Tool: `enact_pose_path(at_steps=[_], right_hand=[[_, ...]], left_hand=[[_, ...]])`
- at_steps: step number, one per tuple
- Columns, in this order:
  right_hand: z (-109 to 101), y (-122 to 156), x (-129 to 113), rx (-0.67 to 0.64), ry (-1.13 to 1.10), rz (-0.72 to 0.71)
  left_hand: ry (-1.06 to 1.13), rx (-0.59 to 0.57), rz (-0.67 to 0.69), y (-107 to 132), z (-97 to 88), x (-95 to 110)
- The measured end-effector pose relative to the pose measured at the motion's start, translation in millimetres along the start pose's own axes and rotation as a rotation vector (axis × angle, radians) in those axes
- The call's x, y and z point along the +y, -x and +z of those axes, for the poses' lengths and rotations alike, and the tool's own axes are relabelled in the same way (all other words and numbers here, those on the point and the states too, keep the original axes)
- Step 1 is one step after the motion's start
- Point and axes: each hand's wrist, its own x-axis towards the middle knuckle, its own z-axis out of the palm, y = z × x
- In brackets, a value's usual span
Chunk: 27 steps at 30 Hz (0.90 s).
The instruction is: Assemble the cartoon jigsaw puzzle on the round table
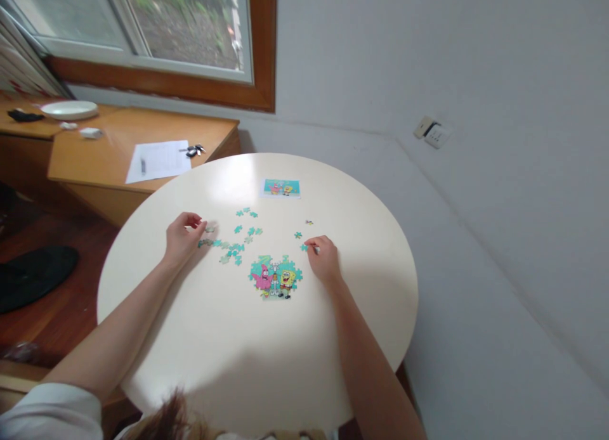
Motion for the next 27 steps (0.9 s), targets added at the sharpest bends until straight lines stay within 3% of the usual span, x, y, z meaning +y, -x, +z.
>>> enact_pose_path(at_steps=[18,27], right_hand=[[0,0,-5,0.084,0.026,-0.045],[26,-14,-52,-0.186,0.044,-0.153]], left_hand=[[0.028,-0.008,-0.002,-2,2.9,-6],[0.059,0.007,-0.006,-4,7.1,-12]])
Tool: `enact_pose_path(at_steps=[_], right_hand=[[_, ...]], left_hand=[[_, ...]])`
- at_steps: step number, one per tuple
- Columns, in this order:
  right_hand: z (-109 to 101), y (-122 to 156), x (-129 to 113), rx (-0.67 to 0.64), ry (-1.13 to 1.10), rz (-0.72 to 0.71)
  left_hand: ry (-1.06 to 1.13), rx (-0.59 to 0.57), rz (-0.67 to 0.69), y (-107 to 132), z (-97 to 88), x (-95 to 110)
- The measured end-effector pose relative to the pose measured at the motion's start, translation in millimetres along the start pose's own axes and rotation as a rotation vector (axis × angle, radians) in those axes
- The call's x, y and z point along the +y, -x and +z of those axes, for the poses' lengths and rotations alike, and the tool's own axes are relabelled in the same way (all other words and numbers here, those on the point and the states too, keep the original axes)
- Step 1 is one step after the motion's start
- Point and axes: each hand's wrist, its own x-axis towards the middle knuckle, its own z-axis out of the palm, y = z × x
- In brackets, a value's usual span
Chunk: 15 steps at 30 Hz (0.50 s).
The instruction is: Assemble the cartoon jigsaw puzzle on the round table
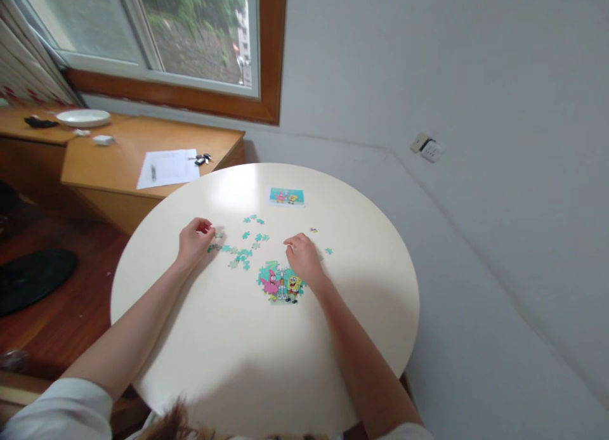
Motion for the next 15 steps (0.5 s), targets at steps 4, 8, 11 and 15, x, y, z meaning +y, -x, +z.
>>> enact_pose_path(at_steps=[4,8,11,15], right_hand=[[10,-19,-20,-0.084,0.025,-0.037],[23,-30,-34,-0.145,0.031,-0.062],[34,-32,-44,-0.195,0.022,-0.106],[47,-31,-54,-0.242,0.054,-0.128]], left_hand=[[0.022,0.010,0.009,1,0.2,1],[0.038,0.019,0.004,2,0.3,3],[0.040,0.013,-0.005,2,0.8,4],[0.042,0.017,-0.002,2,1.1,4]])
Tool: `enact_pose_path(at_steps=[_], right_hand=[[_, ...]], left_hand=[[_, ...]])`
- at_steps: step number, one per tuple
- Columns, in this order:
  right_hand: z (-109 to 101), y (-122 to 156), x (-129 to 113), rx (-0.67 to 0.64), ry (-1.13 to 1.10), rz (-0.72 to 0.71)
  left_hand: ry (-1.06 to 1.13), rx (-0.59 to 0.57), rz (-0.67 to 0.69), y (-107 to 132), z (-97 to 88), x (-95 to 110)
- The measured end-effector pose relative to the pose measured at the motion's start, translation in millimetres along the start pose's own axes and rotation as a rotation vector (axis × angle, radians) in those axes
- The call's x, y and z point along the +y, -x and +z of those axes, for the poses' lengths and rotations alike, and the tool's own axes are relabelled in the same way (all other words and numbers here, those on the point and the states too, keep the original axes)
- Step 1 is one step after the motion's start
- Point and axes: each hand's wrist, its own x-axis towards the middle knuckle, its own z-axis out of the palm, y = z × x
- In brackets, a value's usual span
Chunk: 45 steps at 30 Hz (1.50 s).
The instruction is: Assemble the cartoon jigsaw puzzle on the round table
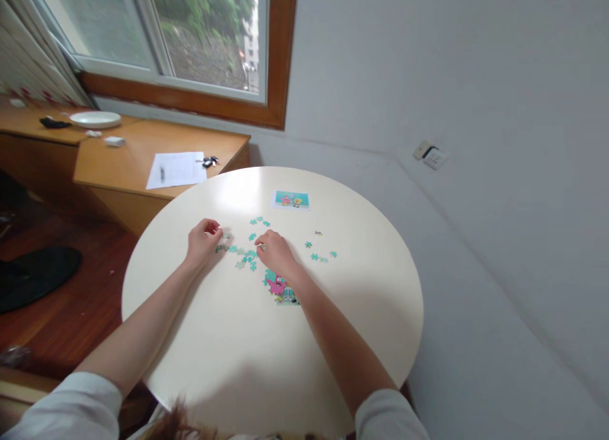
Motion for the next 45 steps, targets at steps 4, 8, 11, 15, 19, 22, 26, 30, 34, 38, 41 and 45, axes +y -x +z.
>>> enact_pose_path(at_steps=[4,8,11,15,19,22,26,30,34,38,41,45], right_hand=[[9,-2,-6,-0.040,0.009,-0.023],[14,-3,-8,-0.076,0.017,-0.015],[16,-4,-9,-0.090,0.041,-0.016],[18,-7,-14,-0.101,0.065,-0.024],[17,-9,-24,-0.146,0.089,-0.007],[16,-11,-33,-0.159,0.107,0.027],[19,-16,-45,-0.135,0.141,0.073],[26,-24,-51,-0.152,0.197,0.120],[33,-30,-51,-0.179,0.231,0.166],[37,-31,-50,-0.214,0.227,0.168],[40,-30,-49,-0.193,0.228,0.157],[42,-30,-45,-0.154,0.261,0.157]], left_hand=[[-0.008,0.020,-0.013,-4,-3.7,-1],[0.006,0.071,-0.046,-11,-9.9,-6],[0.030,0.088,-0.069,-14,-11.9,-9],[0.035,0.097,-0.086,-15,-11.4,-10],[0.043,0.098,-0.096,-15,-11.0,-8],[0.048,0.096,-0.096,-16,-10.6,-7],[0.053,0.091,-0.094,-16,-9.8,-8],[0.053,0.090,-0.095,-16,-9.5,-9],[0.049,0.084,-0.097,-16,-9.3,-9],[0.050,0.077,-0.094,-16,-8.6,-8],[0.054,0.081,-0.089,-16,-8.1,-8],[0.053,0.080,-0.081,-15,-7.8,-10]])
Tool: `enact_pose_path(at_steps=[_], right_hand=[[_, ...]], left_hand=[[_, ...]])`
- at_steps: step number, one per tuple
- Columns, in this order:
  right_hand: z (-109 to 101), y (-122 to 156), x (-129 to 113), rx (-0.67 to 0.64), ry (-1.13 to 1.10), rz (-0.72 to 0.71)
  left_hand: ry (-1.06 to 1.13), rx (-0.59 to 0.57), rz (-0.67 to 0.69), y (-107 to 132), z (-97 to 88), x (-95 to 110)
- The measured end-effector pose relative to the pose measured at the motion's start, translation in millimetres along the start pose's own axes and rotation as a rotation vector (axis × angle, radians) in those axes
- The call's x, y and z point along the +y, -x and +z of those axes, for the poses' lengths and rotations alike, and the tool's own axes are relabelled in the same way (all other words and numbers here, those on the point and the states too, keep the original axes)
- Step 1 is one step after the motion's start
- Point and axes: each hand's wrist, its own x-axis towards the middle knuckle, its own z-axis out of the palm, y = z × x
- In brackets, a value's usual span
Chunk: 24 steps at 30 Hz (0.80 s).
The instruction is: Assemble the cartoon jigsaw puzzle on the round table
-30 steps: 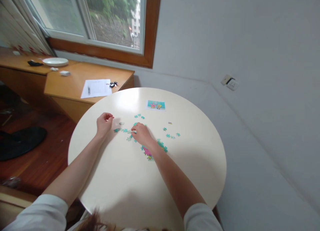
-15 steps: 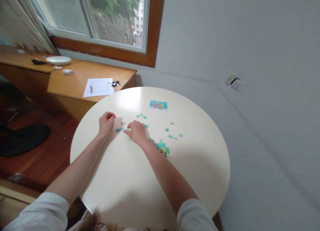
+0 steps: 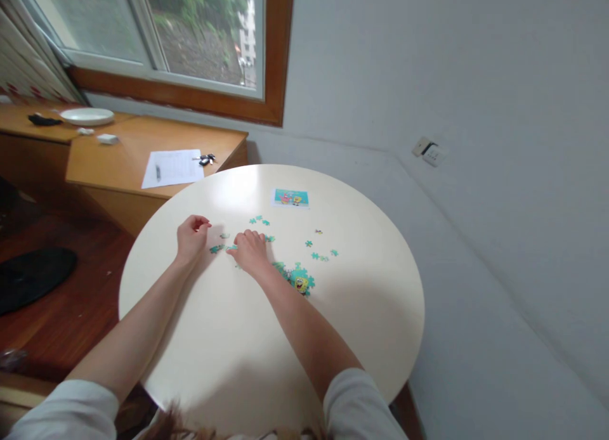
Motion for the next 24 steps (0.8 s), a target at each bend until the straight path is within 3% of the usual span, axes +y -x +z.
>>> enact_pose_path(at_steps=[9,18,24], right_hand=[[0.1,-0.7,1.7,-0.055,-0.010,-0.003],[1.7,3.3,3.5,-0.018,-0.041,-0.009],[-3.7,2.5,0.9,-0.086,-0.048,-0.047]], left_hand=[[-0.015,-0.019,-0.030,2.7,0.3,2.5],[-0.015,-0.036,-0.036,4.2,0.3,2.6],[-0.017,-0.034,-0.028,5.4,0.6,2.8]])
